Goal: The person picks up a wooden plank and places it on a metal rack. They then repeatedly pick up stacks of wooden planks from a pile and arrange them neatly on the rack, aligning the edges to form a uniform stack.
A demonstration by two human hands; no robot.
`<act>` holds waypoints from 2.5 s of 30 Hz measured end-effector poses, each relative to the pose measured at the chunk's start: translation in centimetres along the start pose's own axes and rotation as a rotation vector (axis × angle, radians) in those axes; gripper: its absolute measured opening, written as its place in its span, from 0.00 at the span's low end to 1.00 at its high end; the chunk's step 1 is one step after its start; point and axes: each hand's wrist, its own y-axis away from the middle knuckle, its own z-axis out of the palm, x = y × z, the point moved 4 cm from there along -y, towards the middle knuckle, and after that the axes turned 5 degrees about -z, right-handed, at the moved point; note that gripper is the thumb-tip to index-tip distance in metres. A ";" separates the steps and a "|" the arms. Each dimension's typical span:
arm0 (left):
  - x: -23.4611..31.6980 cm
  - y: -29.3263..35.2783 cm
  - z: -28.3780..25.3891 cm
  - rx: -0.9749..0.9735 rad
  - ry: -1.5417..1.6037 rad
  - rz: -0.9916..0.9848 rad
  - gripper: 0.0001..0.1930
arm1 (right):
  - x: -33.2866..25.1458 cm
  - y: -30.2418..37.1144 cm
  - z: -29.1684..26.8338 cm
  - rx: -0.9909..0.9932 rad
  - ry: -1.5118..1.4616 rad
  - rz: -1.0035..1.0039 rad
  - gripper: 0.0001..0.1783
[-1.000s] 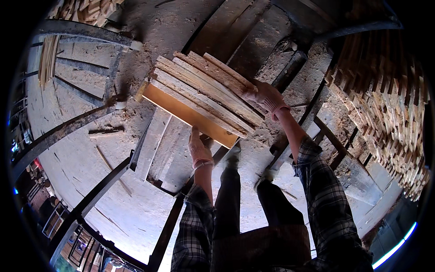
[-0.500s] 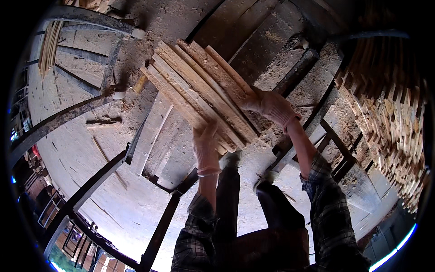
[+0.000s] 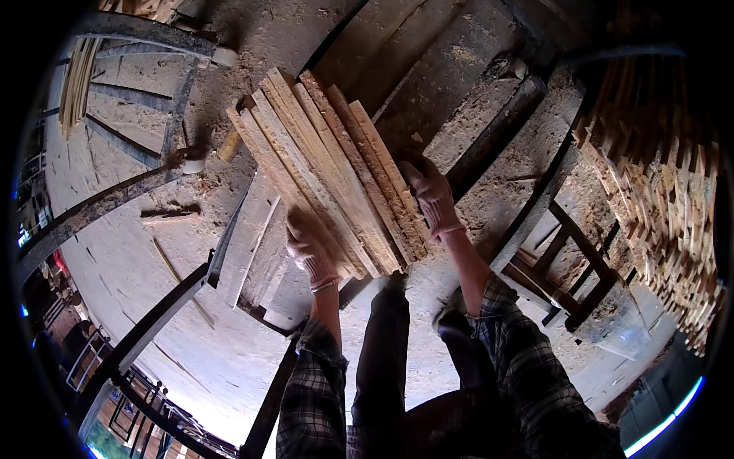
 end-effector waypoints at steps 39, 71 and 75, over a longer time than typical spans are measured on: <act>62.6 32.0 -10.0 -1.342 0.718 -0.244 0.39 | -53.3 60.1 -5.7 0.422 1.119 -1.340 0.31; 31.1 28.1 -17.1 -1.181 -0.449 -0.736 0.15 | -15.1 59.9 -37.3 0.793 -0.676 -0.142 0.18; 33.0 32.0 -14.5 -1.272 -0.423 -0.632 0.19 | -17.8 57.2 -41.5 0.855 -0.904 -0.286 0.20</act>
